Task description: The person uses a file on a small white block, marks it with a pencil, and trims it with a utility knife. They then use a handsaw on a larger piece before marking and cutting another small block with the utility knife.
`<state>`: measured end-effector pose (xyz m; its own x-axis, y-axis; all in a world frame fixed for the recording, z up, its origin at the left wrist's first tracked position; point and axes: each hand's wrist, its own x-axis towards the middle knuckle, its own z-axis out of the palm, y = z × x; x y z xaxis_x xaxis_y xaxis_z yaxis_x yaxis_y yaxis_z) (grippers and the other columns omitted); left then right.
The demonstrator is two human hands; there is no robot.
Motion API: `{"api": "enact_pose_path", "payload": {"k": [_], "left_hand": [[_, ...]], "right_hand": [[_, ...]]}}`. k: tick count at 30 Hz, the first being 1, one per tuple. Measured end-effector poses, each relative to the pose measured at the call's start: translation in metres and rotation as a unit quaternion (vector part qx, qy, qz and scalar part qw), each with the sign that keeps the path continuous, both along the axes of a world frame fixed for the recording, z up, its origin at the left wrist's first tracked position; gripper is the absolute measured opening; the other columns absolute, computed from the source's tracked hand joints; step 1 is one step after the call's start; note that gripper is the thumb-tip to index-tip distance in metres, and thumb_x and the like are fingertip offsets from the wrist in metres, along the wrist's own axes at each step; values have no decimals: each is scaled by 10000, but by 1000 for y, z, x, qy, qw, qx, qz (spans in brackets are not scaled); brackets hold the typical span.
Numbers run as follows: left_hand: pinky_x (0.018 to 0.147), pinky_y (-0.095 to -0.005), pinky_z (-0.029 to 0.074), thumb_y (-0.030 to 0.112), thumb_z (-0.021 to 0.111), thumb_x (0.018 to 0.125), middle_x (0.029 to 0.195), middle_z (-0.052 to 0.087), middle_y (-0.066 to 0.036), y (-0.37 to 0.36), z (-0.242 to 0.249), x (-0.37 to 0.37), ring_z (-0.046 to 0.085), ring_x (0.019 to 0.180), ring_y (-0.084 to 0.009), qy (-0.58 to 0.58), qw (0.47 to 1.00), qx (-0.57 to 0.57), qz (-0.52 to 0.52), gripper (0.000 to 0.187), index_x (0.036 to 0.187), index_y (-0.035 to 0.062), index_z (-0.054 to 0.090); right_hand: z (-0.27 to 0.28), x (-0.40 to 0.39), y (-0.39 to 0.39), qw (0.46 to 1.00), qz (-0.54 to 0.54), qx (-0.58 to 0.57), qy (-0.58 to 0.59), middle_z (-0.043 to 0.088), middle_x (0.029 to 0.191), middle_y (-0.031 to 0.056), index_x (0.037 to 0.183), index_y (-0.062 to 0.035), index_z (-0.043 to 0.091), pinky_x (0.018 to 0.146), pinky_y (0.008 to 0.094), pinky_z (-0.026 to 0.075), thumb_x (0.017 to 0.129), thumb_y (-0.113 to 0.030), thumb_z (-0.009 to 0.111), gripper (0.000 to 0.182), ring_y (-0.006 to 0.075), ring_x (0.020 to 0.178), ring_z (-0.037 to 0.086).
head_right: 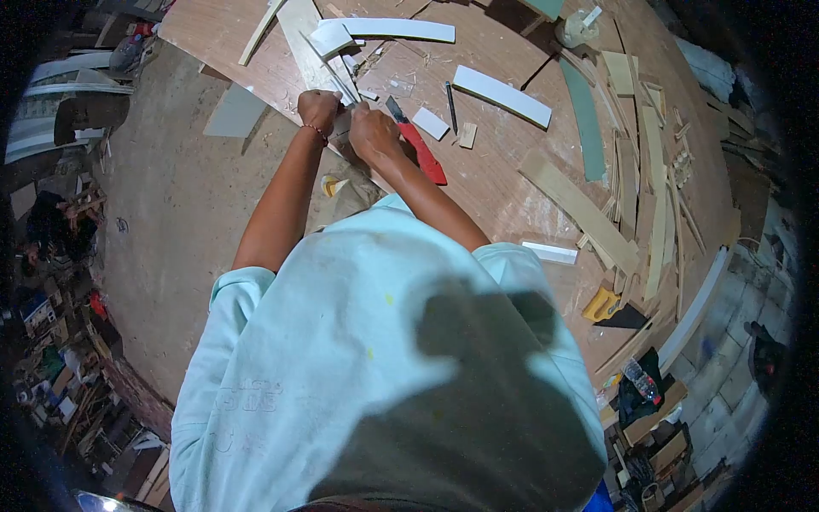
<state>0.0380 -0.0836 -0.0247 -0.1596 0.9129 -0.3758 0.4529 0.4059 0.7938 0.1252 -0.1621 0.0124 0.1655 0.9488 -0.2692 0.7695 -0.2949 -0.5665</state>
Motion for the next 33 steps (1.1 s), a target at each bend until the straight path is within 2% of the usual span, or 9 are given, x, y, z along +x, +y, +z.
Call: {"api": "enact_pose_path", "payload": {"k": [4, 8, 13, 19, 22, 25, 27, 30, 33], "left_hand": [[453, -289, 458, 43, 614, 641, 551, 568, -127, -4, 13, 3, 563, 482, -182, -20, 999, -15, 19, 131, 570, -56, 566], [458, -290, 458, 51, 611, 647, 544, 566, -125, -1, 3, 0, 570, 493, -183, 23, 1000, -9, 10, 140, 571, -57, 567], [462, -292, 458, 60, 616, 653, 545, 567, -128, -3, 13, 1, 577, 509, -186, 21, 999, -18, -25, 143, 583, -57, 571], [471, -292, 460, 62, 625, 657, 586, 577, -134, -5, 20, 2, 573, 511, -190, 49, 999, -17, 7, 153, 599, -69, 569], [474, -293, 465, 62, 633, 654, 600, 580, -139, -5, 21, 2, 577, 522, -194, 44, 999, -29, -15, 159, 604, -75, 567], [477, -294, 463, 68, 639, 649, 592, 582, -137, 3, 5, 0, 580, 528, -195, -24, 999, -43, -13, 155, 603, -64, 575], [481, -299, 455, 82, 647, 645, 604, 588, -137, 3, 3, -2, 581, 532, -191, 45, 998, -24, -29, 153, 604, -52, 584], [504, -319, 468, 87, 646, 591, 585, 584, -161, -3, 18, 3, 597, 543, -230, 44, 999, -28, 16, 137, 570, -34, 584], [508, -320, 473, 88, 651, 592, 594, 585, -163, -5, 36, 4, 598, 549, -232, 76, 997, -20, -7, 137, 566, -27, 582]], "right_hand": [[-2, 1, -5, 1000, 6, 11, -4, 562, 748, 263, 886, 21, 461, 638, 473, 445, 840, -213, 332, 271, 398, 737, 566], [-3, 6, -21, 1000, 3, -30, 2, 560, 752, 267, 889, 21, 456, 638, 477, 443, 840, -213, 328, 271, 405, 736, 563], [-14, 3, -3, 999, -6, 43, 16, 552, 693, 270, 885, 25, 458, 629, 484, 429, 850, -259, 332, 313, 419, 702, 552], [-5, 3, -13, 999, -17, -7, 27, 549, 699, 276, 928, 13, 449, 636, 485, 428, 853, -271, 325, 319, 419, 707, 552], [-10, 8, -25, 1000, -13, -5, 25, 544, 695, 281, 932, 10, 445, 638, 486, 427, 856, -276, 318, 322, 415, 707, 552], [-16, 5, -2, 999, 1, 26, 31, 544, 690, 281, 921, 2, 447, 636, 487, 425, 855, -276, 318, 314, 414, 710, 552], [-16, 0, 0, 999, -3, 34, 27, 553, 694, 267, 890, 8, 462, 629, 477, 437, 853, -265, 325, 308, 408, 710, 559], [-13, 3, -4, 999, -9, 29, 29, 554, 697, 265, 878, 18, 465, 626, 475, 437, 853, -263, 325, 315, 409, 711, 558], [-10, 5, -21, 999, -15, -7, 40, 545, 705, 278, 898, 19, 452, 634, 484, 424, 857, -276, 317, 327, 420, 716, 547]]}}
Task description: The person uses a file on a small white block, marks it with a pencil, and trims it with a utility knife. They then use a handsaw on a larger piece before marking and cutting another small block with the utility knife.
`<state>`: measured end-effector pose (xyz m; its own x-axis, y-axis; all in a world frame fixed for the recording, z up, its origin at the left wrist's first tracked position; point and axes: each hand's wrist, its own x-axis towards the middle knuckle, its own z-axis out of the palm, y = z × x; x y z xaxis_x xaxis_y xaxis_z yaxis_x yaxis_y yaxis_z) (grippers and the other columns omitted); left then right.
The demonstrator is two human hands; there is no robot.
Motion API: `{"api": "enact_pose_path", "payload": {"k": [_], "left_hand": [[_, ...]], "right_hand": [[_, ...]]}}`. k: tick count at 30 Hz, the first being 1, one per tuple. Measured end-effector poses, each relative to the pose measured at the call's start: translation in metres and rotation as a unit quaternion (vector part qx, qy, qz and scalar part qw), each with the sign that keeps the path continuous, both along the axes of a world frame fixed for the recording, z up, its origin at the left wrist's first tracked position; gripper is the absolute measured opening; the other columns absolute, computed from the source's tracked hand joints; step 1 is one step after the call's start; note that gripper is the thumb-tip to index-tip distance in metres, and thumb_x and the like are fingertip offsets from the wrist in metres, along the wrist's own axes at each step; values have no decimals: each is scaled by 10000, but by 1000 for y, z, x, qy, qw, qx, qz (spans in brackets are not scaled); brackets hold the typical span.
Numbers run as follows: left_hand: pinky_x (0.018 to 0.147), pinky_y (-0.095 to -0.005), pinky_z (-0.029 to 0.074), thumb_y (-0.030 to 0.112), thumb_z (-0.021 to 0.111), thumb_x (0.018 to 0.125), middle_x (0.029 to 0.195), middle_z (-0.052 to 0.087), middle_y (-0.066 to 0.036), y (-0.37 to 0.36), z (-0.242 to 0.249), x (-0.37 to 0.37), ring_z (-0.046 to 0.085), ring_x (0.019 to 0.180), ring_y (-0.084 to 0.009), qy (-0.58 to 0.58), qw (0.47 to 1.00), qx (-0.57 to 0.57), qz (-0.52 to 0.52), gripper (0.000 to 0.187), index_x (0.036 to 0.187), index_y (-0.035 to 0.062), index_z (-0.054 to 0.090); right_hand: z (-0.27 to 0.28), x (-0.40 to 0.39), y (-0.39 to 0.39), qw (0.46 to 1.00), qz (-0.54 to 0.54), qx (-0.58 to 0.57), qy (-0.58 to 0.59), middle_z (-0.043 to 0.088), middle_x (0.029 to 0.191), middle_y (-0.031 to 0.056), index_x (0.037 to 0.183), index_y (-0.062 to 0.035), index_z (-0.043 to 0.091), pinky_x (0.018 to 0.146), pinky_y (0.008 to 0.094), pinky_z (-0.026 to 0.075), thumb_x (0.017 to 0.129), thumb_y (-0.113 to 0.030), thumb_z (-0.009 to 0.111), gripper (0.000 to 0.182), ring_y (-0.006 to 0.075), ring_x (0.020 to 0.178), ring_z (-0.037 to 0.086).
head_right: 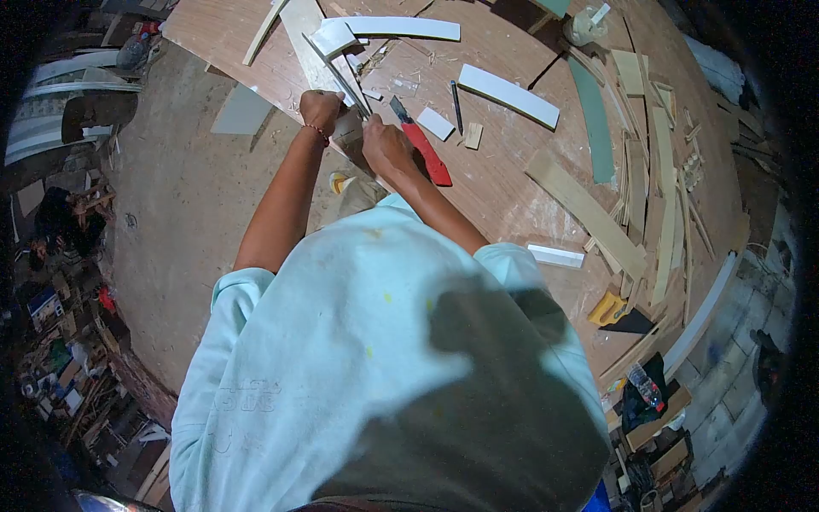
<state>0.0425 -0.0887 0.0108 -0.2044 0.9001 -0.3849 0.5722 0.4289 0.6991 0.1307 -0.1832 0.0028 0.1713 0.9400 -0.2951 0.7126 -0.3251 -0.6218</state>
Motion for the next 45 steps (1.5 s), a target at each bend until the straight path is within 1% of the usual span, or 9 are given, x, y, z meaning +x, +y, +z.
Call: {"api": "enact_pose_path", "payload": {"k": [2, 4, 7, 10, 29, 32, 38, 42, 45], "left_hand": [[508, -319, 474, 89, 655, 593, 596, 585, -163, -1, -6, -1, 598, 550, -231, -5, 1000, -4, -12, 139, 569, -27, 582], [468, -293, 454, 81, 649, 651, 622, 586, -137, 3, -17, -3, 580, 528, -192, -112, 993, -33, 10, 172, 601, -65, 573], [461, -288, 454, 62, 634, 667, 614, 582, -130, 3, -18, -2, 581, 530, -195, -53, 998, -14, -4, 164, 594, -68, 565], [461, -286, 453, 52, 622, 678, 612, 582, -128, -4, 5, 3, 581, 530, -193, -70, 997, -26, 26, 154, 602, -68, 567], [492, -279, 468, 67, 619, 677, 622, 586, -133, 7, -16, -2, 574, 524, -189, -106, 992, -66, 6, 158, 615, -72, 574], [451, -286, 448, 55, 627, 669, 622, 577, -135, 4, -20, -4, 570, 538, -182, -49, 999, -18, -17, 145, 617, -69, 573], [463, -284, 446, 58, 637, 661, 632, 581, -122, -2, 6, 4, 573, 548, -180, -71, 996, -53, 21, 153, 621, -74, 571], [466, -287, 452, 60, 643, 652, 621, 581, -118, 6, -22, -3, 573, 539, -182, -141, 988, -52, 25, 159, 607, -74, 569], [468, -289, 459, 60, 642, 650, 612, 580, -124, 6, -35, -8, 574, 532, -187, -50, 998, -4, -27, 160, 601, -75, 572]], "right_hand": [[-2, 1, -4, 1000, -7, -19, 1, 544, 714, 279, 898, 17, 453, 637, 484, 423, 858, -279, 316, 329, 422, 719, 545], [-2, -1, 10, 1000, -10, 3, 22, 544, 722, 281, 892, 15, 456, 640, 483, 423, 858, -271, 325, 317, 424, 725, 544], [0, -6, 22, 1000, -6, 21, 19, 547, 718, 280, 884, 29, 452, 640, 482, 425, 857, -256, 333, 310, 422, 723, 546], [3, -2, 7, 999, -10, 9, 29, 549, 714, 277, 859, 38, 459, 638, 478, 429, 857, -248, 335, 312, 417, 720, 550], [-9, -9, 9, 997, -51, 32, 38, 545, 682, 270, 869, 13, 460, 610, 479, 421, 861, -260, 322, 306, 417, 684, 548], [-10, -11, 16, 998, -45, 22, 43, 539, 686, 277, 877, 18, 455, 619, 488, 412, 862, -267, 306, 322, 420, 702, 543], [-12, -8, -5, 998, -33, 26, 35, 553, 686, 264, 853, 10, 454, 617, 472, 440, 848, -237, 351, 268, 410, 691, 558], [-13, -10, 5, 997, -48, 31, 52, 537, 677, 276, 866, 15, 445, 587, 488, 417, 858, -239, 325, 281, 429, 684, 540], [-20, -14, 16, 995, -59, 54, 55, 535, 669, 279, 856, 14, 441, 588, 491, 417, 857, -249, 323, 288, 431, 676, 538]]}}
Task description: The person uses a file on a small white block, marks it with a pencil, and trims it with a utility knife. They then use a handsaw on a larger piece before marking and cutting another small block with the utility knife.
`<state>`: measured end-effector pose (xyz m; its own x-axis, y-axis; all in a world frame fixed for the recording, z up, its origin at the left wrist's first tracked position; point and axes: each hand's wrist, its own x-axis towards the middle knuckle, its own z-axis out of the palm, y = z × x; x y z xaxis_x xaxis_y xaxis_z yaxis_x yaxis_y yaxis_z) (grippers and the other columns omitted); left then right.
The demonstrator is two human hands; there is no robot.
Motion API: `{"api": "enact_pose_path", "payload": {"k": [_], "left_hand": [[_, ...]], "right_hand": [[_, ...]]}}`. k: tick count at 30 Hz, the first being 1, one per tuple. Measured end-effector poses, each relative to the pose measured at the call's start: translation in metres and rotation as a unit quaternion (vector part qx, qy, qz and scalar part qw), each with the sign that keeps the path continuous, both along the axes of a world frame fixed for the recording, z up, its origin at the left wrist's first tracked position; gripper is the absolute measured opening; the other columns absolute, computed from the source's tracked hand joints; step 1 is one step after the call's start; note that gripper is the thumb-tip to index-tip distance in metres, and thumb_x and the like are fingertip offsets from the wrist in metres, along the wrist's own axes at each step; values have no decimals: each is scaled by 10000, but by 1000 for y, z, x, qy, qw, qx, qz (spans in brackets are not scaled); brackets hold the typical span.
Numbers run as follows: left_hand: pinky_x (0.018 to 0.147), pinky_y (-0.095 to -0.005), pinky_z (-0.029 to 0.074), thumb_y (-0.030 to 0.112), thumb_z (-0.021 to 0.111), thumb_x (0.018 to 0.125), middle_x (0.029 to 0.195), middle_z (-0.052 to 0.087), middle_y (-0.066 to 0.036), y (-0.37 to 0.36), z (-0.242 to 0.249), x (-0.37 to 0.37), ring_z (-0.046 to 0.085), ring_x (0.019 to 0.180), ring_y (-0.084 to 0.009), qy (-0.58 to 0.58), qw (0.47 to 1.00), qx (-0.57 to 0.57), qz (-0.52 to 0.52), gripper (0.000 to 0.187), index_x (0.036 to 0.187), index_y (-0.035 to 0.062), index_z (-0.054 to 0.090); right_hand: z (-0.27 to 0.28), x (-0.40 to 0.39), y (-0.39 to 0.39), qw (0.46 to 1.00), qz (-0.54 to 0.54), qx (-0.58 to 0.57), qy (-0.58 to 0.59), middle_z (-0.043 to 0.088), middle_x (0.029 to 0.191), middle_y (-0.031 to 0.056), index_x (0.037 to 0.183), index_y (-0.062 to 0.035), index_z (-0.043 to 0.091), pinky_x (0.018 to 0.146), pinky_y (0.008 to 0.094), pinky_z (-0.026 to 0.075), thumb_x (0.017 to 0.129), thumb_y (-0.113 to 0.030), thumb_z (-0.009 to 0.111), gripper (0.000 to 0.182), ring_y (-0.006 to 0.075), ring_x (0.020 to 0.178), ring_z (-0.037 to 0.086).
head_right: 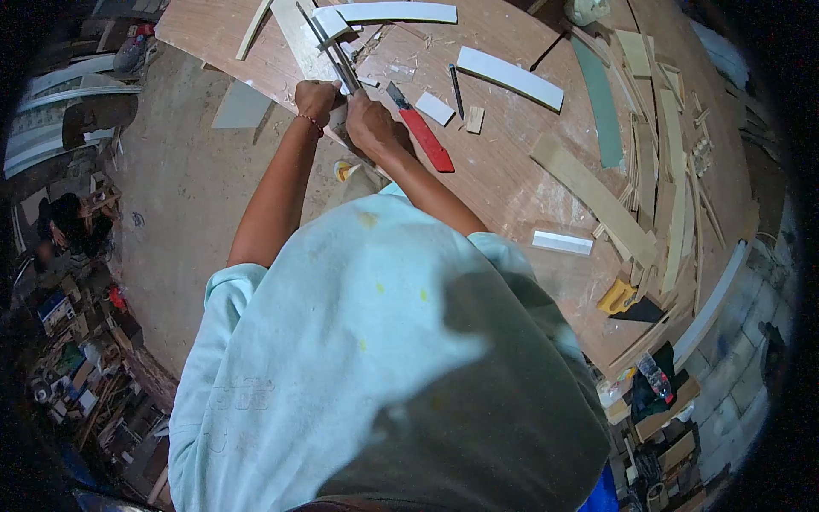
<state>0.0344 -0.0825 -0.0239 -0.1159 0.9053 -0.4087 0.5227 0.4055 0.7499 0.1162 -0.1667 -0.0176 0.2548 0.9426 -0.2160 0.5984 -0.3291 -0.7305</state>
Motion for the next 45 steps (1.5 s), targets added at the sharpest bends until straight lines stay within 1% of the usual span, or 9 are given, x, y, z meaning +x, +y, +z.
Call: {"api": "enact_pose_path", "payload": {"k": [5, 9, 12, 18, 23, 32, 34, 39, 45], "left_hand": [[486, -292, 464, 66, 634, 659, 608, 577, -129, -7, 36, 11, 575, 535, -191, -32, 998, -39, 44, 157, 618, -76, 579], [483, -295, 474, 57, 629, 662, 611, 576, -133, -2, 19, 7, 583, 546, -199, -91, 993, -59, 38, 155, 611, -79, 572], [438, -301, 472, 70, 657, 636, 598, 587, -160, 2, 6, 4, 597, 519, -221, 44, 999, -2, 7, 171, 607, -79, 579], [492, -307, 491, 36, 621, 667, 642, 587, -165, -5, 34, 10, 594, 560, -223, -71, 994, -59, 51, 147, 610, -88, 565], [489, -303, 488, 40, 620, 667, 633, 587, -158, -8, 38, 10, 599, 564, -222, -11, 999, -48, 8, 150, 613, -90, 566], [484, -302, 493, 60, 623, 672, 623, 585, -154, -3, 25, 9, 591, 536, -221, -43, 997, -56, 19, 169, 610, -85, 563], [513, -295, 476, 116, 659, 618, 575, 591, -150, 0, 10, 6, 602, 512, -219, -54, 997, -46, 13, 196, 590, -65, 590], [483, -299, 475, 74, 633, 660, 614, 585, -151, -5, 32, 10, 587, 530, -216, 47, 999, -26, 1, 167, 624, -78, 575], [505, -302, 467, 134, 639, 641, 583, 589, -133, 0, 10, 2, 588, 537, -204, -20, 999, -38, -11, 218, 578, -64, 574]], "right_hand": [[10, 3, -20, 1000, 4, -11, 4, 537, 673, 277, 851, 11, 443, 597, 491, 417, 856, -256, 328, 291, 429, 682, 539], [9, 3, -11, 1000, 0, -20, 20, 543, 689, 277, 850, 15, 459, 624, 481, 424, 855, -243, 337, 286, 417, 697, 547], [14, 0, -2, 999, -11, -31, 35, 547, 710, 281, 850, 23, 472, 645, 475, 429, 851, -230, 345, 283, 418, 720, 548], [18, 2, -24, 998, -10, -68, 13, 547, 705, 275, 877, 13, 463, 656, 479, 426, 855, -249, 340, 290, 423, 732, 543], [4, -2, -4, 999, -15, -21, 30, 542, 719, 278, 898, 23, 445, 620, 491, 411, 856, -249, 340, 294, 428, 732, 535], [2, -2, -24, 999, -28, -31, 29, 536, 696, 276, 844, 22, 450, 604, 491, 409, 857, -245, 347, 286, 427, 711, 536], [0, -3, -7, 999, -26, 6, 26, 535, 696, 279, 852, 24, 451, 603, 491, 408, 859, -249, 341, 294, 426, 701, 536], [4, -3, -8, 1000, -13, -1, 23, 537, 695, 277, 874, 15, 451, 603, 487, 413, 859, -246, 339, 284, 426, 698, 535], [8, -2, -8, 998, -20, -46, 27, 538, 726, 286, 887, 21, 451, 653, 491, 407, 843, -211, 316, 272, 434, 745, 528]]}}
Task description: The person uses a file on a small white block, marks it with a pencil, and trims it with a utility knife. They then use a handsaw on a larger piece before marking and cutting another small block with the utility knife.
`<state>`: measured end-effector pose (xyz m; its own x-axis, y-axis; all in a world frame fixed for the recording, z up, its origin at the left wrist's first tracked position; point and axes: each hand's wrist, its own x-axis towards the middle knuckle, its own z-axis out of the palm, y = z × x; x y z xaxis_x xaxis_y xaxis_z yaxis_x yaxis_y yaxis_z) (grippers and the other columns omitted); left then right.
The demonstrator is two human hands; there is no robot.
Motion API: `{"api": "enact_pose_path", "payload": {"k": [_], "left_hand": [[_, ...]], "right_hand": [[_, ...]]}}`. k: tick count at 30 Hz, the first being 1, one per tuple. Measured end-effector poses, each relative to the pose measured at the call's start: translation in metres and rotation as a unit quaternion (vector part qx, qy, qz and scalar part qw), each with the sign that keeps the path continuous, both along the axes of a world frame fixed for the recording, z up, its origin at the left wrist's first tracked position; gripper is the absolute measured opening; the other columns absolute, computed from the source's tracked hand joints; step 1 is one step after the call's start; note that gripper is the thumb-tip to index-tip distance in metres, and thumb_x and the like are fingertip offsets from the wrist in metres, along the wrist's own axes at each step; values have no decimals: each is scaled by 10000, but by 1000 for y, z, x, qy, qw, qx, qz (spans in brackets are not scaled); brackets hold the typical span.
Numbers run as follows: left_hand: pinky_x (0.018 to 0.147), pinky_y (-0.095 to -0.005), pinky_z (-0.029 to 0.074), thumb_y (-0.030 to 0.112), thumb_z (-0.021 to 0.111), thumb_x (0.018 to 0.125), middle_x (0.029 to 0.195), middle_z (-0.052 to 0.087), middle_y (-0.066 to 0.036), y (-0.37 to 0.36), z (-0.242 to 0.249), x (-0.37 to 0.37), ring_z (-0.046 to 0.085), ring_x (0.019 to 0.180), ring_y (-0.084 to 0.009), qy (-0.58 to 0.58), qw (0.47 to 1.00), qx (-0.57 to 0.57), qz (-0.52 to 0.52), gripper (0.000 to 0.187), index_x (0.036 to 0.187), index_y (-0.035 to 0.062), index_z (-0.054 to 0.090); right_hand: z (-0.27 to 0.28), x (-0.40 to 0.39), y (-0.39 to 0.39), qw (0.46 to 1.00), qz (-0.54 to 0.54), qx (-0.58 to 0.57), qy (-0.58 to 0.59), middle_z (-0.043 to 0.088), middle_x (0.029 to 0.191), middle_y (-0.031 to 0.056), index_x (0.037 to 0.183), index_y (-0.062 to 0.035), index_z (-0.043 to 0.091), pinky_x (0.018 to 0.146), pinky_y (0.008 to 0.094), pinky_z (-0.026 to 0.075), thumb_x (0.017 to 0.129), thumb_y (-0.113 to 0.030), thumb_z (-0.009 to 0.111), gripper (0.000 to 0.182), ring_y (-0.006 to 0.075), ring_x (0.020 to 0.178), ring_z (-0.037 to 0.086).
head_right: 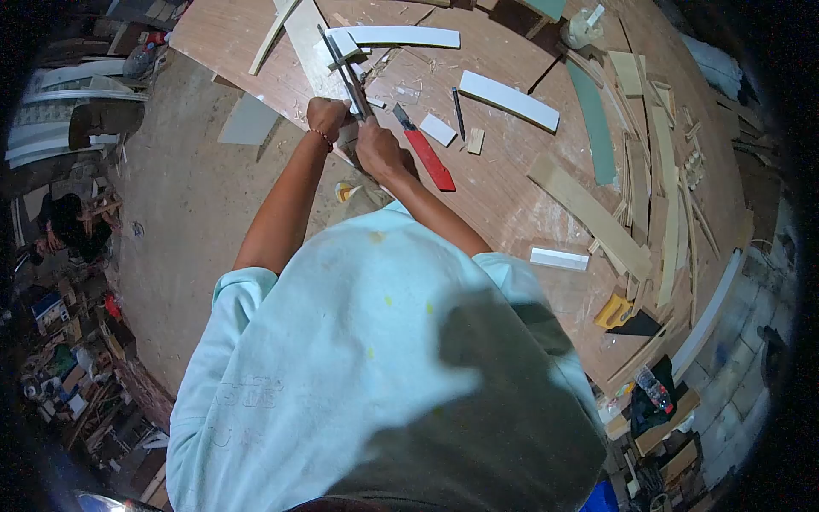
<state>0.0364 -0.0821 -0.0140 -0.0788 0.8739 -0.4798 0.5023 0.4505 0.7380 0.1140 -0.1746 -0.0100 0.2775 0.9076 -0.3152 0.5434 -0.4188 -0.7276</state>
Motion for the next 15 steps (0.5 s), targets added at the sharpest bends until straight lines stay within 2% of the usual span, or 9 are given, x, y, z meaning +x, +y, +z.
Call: {"api": "enact_pose_path", "payload": {"k": [1, 3, 5, 7, 8, 11, 13, 15], "left_hand": [[505, -302, 467, 134, 639, 641, 583, 589, -133, 3, -2, 2, 588, 537, -204, 0, 1000, 4, 0, 218, 578, -64, 574], [520, -306, 471, 142, 637, 639, 584, 591, -137, 3, -6, 1, 587, 525, -204, 110, 992, 50, -39, 217, 553, -46, 574], [520, -312, 474, 143, 639, 638, 573, 586, -145, 1, -4, 0, 586, 504, -212, 165, 980, 94, -51, 209, 541, -31, 576], [526, -314, 471, 136, 639, 636, 569, 586, -144, 10, -30, 0, 588, 500, -213, 83, 996, 19, 13, 210, 535, -35, 572], [540, -312, 471, 126, 638, 635, 564, 585, -145, 4, -13, 2, 586, 493, -213, 56, 998, 18, 13, 209, 534, -43, 569], [552, -305, 472, 120, 636, 636, 569, 588, -145, 3, -3, 4, 589, 503, -214, 73, 997, 18, -9, 199, 534, -38, 569], [558, -302, 472, 130, 643, 635, 581, 593, -143, 3, -9, 1, 595, 526, -218, 115, 990, 80, -32, 181, 553, -21, 587], [591, -319, 472, 152, 652, 638, 591, 601, -128, 3, -9, -1, 603, 552, -224, 110, 990, 85, -38, 164, 633, -9, 628]], "right_hand": [[-2, 2, 4, 1000, 0, 4, 0, 538, 726, 286, 887, 21, 451, 653, 491, 407, 843, -211, 316, 272, 434, 745, 528], [-3, 2, 10, 1000, 22, 16, -8, 538, 760, 285, 901, 13, 452, 661, 493, 399, 846, -222, 300, 285, 434, 788, 517], [4, 2, 8, 999, 16, -4, 35, 529, 781, 291, 906, 0, 450, 655, 497, 393, 860, -268, 292, 314, 435, 794, 510], [1, 2, -10, 1000, 22, 8, -13, 535, 760, 293, 880, 3, 444, 660, 500, 399, 865, -283, 309, 317, 440, 760, 521], [3, 3, -17, 1000, 18, 2, -19, 532, 743, 297, 869, 8, 442, 653, 500, 398, 864, -274, 317, 308, 438, 752, 524], [0, 7, -21, 999, 34, 19, -13, 539, 723, 286, 866, 12, 455, 642, 492, 401, 863, -281, 322, 321, 428, 741, 532], [2, 10, -19, 999, 36, 21, -15, 540, 722, 285, 870, 9, 456, 638, 490, 403, 863, -282, 326, 319, 424, 736, 535], [5, 12, -17, 999, 33, 15, -21, 543, 721, 283, 880, 7, 460, 637, 481, 407, 858, -284, 351, 311, 414, 724, 545]]}}
